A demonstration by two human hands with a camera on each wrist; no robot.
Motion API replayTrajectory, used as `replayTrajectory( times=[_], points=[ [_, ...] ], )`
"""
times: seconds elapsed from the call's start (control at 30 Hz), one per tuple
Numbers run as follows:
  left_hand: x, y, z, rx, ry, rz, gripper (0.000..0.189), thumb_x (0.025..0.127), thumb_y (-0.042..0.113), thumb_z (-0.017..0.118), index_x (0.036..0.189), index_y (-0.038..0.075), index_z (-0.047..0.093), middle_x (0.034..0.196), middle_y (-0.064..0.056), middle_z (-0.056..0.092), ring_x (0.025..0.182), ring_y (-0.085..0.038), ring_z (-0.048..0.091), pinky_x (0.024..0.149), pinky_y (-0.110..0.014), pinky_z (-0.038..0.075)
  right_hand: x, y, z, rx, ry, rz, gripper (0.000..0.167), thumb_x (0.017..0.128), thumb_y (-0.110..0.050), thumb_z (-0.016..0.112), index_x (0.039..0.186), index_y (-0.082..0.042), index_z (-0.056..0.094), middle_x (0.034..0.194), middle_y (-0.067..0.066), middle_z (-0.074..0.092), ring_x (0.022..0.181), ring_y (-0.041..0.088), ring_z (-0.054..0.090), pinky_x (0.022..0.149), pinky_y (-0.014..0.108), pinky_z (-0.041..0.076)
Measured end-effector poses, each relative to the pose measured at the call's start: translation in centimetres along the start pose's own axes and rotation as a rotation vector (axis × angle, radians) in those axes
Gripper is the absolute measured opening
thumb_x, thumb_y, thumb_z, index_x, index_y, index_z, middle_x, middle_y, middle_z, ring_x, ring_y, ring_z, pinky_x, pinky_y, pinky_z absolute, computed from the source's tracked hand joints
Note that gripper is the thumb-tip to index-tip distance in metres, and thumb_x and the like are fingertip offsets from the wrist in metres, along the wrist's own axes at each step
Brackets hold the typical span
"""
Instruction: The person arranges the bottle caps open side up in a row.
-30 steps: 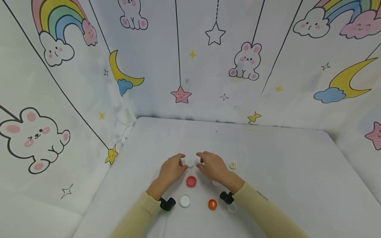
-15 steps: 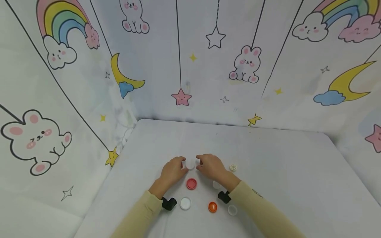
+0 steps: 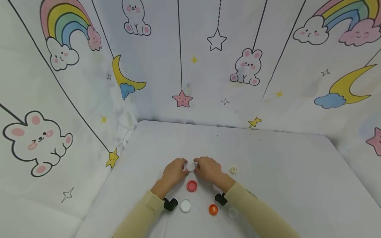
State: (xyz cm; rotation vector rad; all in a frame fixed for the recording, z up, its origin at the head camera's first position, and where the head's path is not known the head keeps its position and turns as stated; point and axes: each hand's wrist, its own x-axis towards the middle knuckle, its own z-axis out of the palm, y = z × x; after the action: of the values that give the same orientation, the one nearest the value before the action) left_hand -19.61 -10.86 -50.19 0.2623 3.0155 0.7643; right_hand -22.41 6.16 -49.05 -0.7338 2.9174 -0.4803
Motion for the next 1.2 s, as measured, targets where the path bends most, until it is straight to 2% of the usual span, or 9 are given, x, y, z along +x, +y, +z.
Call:
replayTrajectory(
  times=[0.13,0.27,0.77,1.2],
  points=[
    [-0.1,0.0,0.2,0.008,-0.002,0.010,0.037,0.081,0.018,0.079,0.113,0.005,0.067,0.079,0.000,0.054,0.067,-0.013,0.050,0.061,-0.029,0.043,0.0,0.0,0.5,-0.011,0.036,-0.045,0.036,0.082,-0.016,0.076,0.117,-0.006,0.069,0.073,-0.005,0.060,0.070,0.012,0.055,0.066,0.032,0.048],
    [-0.1,0.1,0.3,0.015,-0.003,0.014,0.036,0.081,0.020,0.079,0.112,0.005,0.067,0.079,0.001,0.054,0.068,-0.013,0.051,0.061,-0.028,0.043,0.0,-0.1,0.8,-0.037,0.058,-0.054,0.034,0.081,-0.016,0.077,0.113,-0.007,0.070,0.073,-0.005,0.059,0.070,0.012,0.056,0.065,0.032,0.048],
    [0.2,0.1,0.8,0.040,0.028,0.042,0.031,0.083,0.020,0.077,0.110,0.007,0.068,0.082,-0.001,0.056,0.072,-0.014,0.054,0.063,-0.030,0.045,0.1,0.0,1.3,-0.040,0.077,-0.055,0.033,0.080,-0.017,0.079,0.111,-0.009,0.071,0.077,-0.003,0.057,0.069,0.011,0.054,0.062,0.027,0.046],
    [0.2,0.2,0.7,0.034,0.034,0.046,0.033,0.084,0.019,0.077,0.112,0.006,0.067,0.083,0.000,0.057,0.072,-0.013,0.053,0.065,-0.029,0.045,-0.1,-0.2,1.0,-0.014,0.077,-0.046,0.035,0.081,-0.016,0.079,0.114,-0.007,0.069,0.081,-0.001,0.059,0.072,0.013,0.056,0.066,0.029,0.048]
  ],
)
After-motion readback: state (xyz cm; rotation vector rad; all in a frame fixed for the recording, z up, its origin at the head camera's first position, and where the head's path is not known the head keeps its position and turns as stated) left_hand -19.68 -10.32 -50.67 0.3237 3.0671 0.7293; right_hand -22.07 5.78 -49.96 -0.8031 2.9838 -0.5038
